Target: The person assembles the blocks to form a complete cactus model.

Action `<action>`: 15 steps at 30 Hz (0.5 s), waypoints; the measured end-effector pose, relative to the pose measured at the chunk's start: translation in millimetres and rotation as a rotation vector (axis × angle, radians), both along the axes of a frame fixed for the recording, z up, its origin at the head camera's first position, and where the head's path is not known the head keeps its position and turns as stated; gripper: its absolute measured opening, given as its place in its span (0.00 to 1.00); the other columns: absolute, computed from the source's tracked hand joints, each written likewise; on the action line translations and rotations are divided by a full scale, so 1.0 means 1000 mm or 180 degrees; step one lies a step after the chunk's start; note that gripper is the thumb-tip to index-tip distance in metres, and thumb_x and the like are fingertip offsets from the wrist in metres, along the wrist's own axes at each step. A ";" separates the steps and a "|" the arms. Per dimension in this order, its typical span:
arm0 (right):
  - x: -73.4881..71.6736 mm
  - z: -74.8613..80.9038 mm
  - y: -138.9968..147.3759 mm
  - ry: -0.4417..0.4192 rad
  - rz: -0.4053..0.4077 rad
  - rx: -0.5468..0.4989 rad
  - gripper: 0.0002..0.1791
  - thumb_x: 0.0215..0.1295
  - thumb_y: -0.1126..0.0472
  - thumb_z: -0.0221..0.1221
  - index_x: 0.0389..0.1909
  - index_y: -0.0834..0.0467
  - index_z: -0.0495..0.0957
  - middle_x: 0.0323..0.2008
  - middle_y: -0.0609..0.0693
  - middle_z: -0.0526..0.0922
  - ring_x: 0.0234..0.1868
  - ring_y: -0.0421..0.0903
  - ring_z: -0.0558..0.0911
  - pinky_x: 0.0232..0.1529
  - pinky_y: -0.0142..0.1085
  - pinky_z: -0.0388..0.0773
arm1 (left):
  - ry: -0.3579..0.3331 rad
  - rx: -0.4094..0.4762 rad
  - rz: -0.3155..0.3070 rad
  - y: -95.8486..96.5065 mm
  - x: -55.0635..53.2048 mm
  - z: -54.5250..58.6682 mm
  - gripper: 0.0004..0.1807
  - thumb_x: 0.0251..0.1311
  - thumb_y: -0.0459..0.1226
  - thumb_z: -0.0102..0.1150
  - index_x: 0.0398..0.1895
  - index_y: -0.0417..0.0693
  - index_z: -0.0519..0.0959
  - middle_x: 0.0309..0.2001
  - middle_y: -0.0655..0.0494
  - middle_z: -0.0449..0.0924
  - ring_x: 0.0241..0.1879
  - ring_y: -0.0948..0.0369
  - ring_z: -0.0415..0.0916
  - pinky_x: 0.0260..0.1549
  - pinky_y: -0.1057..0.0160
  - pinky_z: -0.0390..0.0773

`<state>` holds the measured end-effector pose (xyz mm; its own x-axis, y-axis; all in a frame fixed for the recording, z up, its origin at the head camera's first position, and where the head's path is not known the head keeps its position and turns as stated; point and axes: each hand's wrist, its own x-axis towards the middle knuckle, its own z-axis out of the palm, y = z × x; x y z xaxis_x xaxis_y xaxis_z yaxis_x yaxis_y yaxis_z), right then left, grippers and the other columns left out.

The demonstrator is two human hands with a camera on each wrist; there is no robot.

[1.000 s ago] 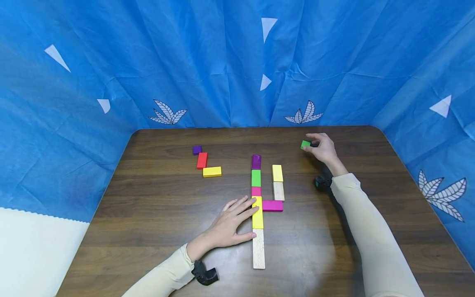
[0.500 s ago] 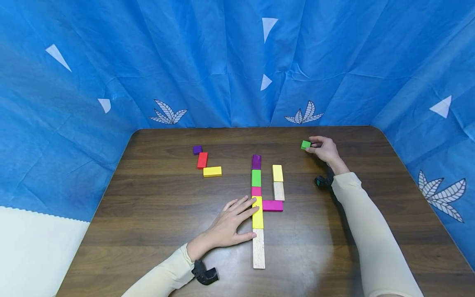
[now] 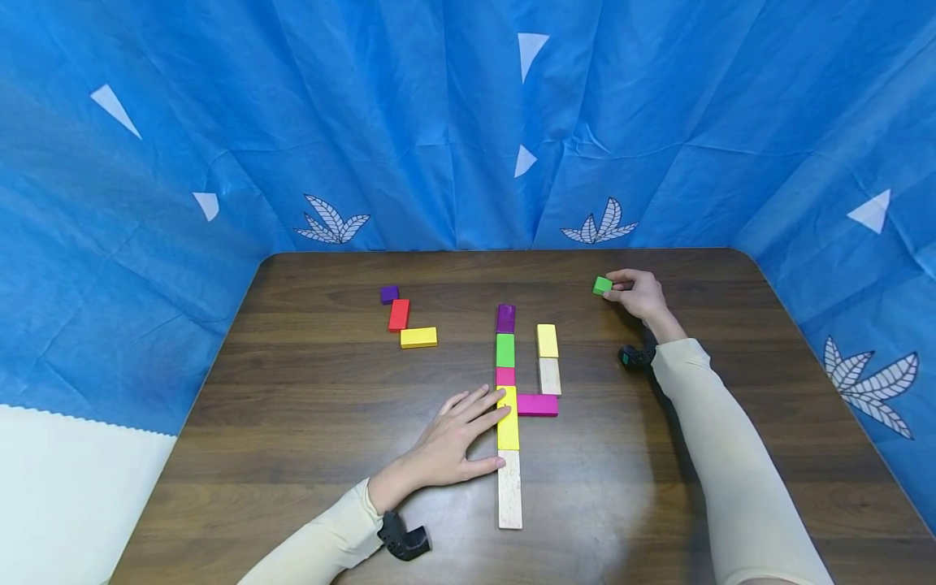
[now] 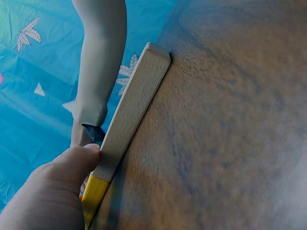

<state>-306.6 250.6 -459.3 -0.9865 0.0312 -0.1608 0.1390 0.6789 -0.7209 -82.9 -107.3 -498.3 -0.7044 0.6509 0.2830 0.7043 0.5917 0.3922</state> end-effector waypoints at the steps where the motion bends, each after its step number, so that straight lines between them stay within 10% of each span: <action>1: 0.000 0.000 0.000 0.0000 -0.0006 0.0010 0.23 0.67 0.65 0.59 0.62 0.64 0.73 0.53 0.65 0.75 0.50 0.56 0.72 0.49 0.41 0.74 | -0.0020 -0.0001 -0.0002 0.000 0.000 0.000 0.38 0.59 0.59 0.59 0.71 0.54 0.67 0.75 0.55 0.59 0.75 0.51 0.55 0.68 0.44 0.59; 15: -0.004 0.012 -0.016 0.0102 -0.0024 0.0015 0.22 0.65 0.62 0.62 0.60 0.62 0.76 0.50 0.63 0.77 0.47 0.55 0.71 0.42 0.38 0.72 | -0.0056 -0.0054 0.0000 0.000 0.000 0.000 0.39 0.58 0.59 0.59 0.71 0.55 0.67 0.75 0.56 0.59 0.75 0.52 0.55 0.69 0.45 0.58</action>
<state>-310.9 234.2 -447.4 -0.9909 0.0394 -0.1288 0.1209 0.6813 -0.7219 -83.2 -107.3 -498.0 -0.7093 0.6554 0.2593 0.6973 0.5986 0.3944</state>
